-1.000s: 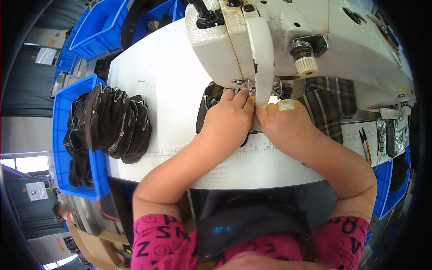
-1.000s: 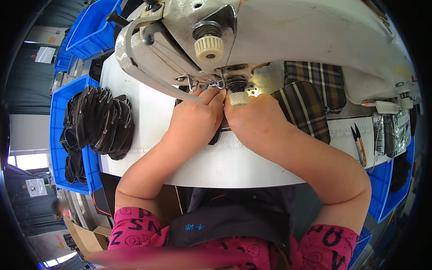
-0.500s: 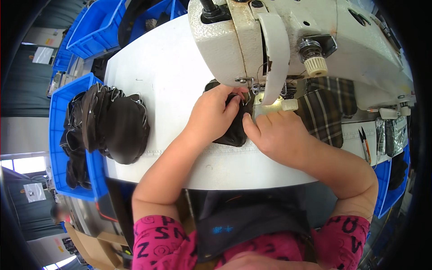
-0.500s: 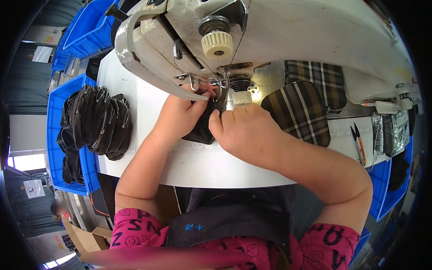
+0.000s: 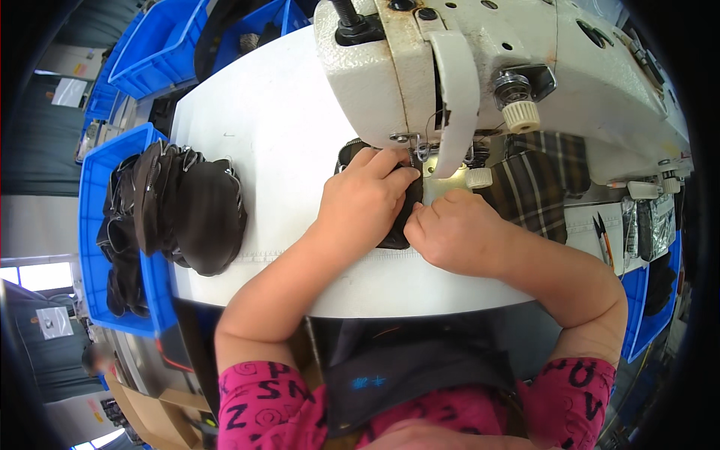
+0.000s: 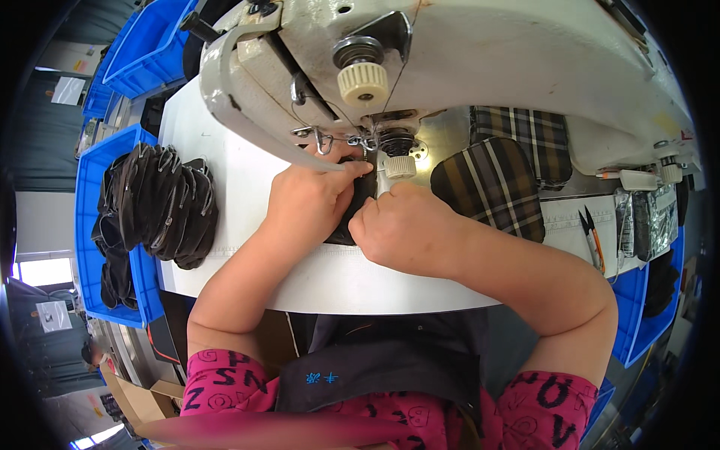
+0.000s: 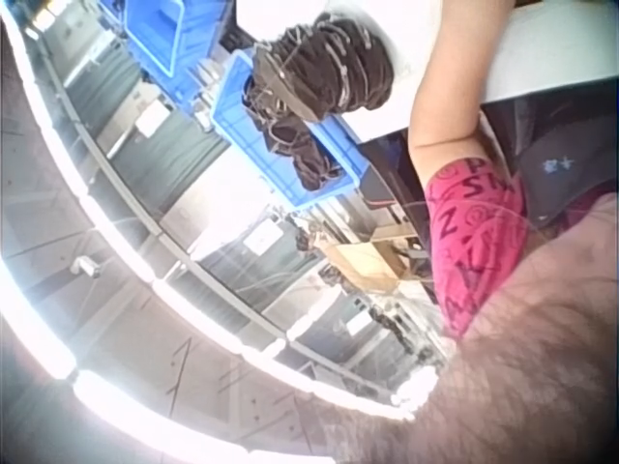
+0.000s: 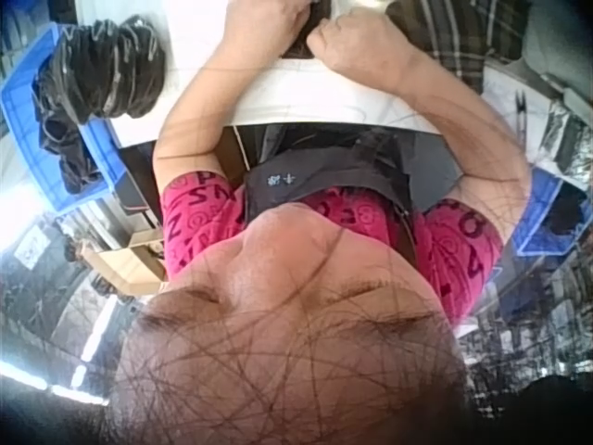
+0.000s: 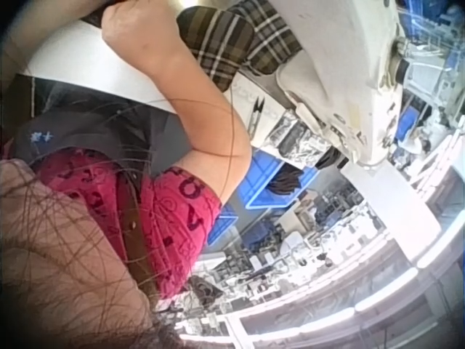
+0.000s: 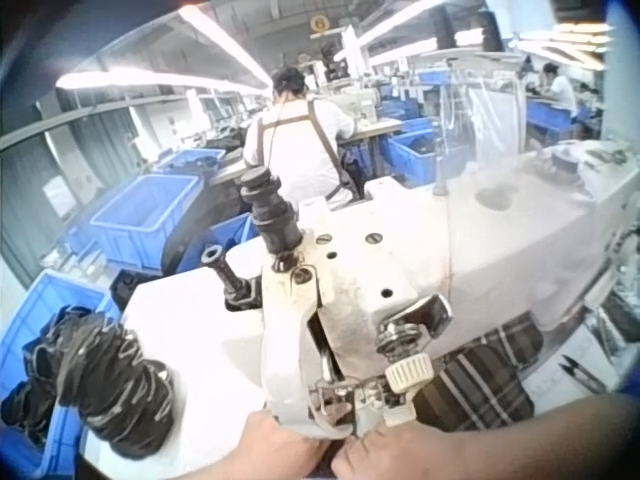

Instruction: The recorder uses an industrial sewing machine to sew and assemble small leather components into bags.

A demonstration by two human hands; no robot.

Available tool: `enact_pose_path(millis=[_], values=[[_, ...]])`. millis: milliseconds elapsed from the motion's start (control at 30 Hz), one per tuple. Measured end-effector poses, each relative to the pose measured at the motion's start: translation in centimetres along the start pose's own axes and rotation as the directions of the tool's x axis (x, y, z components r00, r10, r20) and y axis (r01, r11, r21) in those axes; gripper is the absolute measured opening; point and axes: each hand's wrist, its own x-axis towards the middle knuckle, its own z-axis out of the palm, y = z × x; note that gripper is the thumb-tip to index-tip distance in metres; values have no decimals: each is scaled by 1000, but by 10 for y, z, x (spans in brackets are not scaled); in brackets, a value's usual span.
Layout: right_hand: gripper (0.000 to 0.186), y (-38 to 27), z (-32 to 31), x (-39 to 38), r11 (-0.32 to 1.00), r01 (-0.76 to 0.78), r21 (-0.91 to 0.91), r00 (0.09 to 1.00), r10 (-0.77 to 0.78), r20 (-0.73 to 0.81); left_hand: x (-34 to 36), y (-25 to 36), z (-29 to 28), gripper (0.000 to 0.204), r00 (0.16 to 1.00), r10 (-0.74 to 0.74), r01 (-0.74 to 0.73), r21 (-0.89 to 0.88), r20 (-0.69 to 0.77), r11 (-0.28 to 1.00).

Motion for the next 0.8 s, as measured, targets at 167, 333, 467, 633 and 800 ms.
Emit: enact_pose_path(millis=[167,333,467,633,800], values=[[11,-2,-5,-1,1000,-4,-12,999,5,37,-4,5,0,33,999,40,-41,39,16,998],[10,-2,-7,0,997,-34,-63,998,37,44,-1,9,0,34,999,46,-46,80,0,996],[8,1,-6,0,995,-81,-64,993,86,80,2,3,4,33,998,48,-45,92,-35,995],[14,0,-8,-1,983,-134,-124,988,143,65,3,6,-6,32,983,151,-122,240,-106,963],[9,-2,-12,1,984,-144,-108,985,153,83,-7,9,-9,28,992,116,-105,165,-58,981]])
